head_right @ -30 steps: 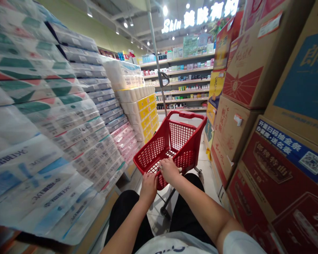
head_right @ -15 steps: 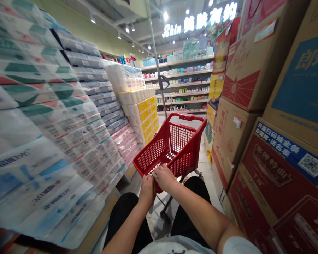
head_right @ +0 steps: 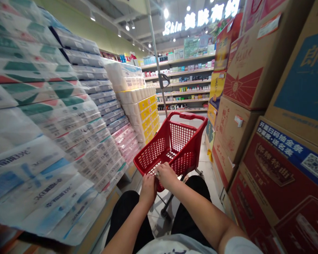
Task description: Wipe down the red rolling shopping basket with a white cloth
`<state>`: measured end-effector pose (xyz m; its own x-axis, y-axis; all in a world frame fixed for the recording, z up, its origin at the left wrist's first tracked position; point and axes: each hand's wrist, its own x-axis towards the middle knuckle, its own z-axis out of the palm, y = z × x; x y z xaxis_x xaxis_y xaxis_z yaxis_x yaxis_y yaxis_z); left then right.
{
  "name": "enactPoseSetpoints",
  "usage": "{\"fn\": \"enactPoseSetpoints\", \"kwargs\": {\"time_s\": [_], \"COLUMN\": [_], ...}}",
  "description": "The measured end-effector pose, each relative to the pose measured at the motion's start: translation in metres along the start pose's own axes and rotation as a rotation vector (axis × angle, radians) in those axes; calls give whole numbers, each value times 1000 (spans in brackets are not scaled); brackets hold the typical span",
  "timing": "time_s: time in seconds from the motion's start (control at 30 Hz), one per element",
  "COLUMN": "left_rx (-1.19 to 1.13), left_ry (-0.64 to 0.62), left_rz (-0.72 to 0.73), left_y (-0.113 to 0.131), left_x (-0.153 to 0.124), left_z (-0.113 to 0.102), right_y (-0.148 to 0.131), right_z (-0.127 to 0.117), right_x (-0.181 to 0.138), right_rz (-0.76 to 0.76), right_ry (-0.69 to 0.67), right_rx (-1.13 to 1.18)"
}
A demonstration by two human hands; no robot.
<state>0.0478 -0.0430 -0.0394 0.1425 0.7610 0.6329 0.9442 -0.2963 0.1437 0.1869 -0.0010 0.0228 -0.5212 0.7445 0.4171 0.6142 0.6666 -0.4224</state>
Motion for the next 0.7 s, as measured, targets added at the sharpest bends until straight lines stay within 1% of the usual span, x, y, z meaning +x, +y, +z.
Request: {"fn": "enactPoseSetpoints", "kwargs": {"time_s": [0.13, 0.33, 0.53, 0.7], "left_rx": [-3, -11, 21, 37], "left_ry": [1, 24, 36, 48], "left_rz": [8, 29, 33, 47], "left_y": [0, -3, -3, -3], "left_x": [1, -2, -2, -3], "left_z": [0, 0, 1, 2], "right_y": [0, -5, 2, 2], "right_z": [1, 5, 7, 6], "right_x": [1, -1, 0, -2], "right_rz": [64, -15, 35, 5], "right_ry": [35, -2, -6, 5], "right_rx": [-28, 3, 21, 71]}}
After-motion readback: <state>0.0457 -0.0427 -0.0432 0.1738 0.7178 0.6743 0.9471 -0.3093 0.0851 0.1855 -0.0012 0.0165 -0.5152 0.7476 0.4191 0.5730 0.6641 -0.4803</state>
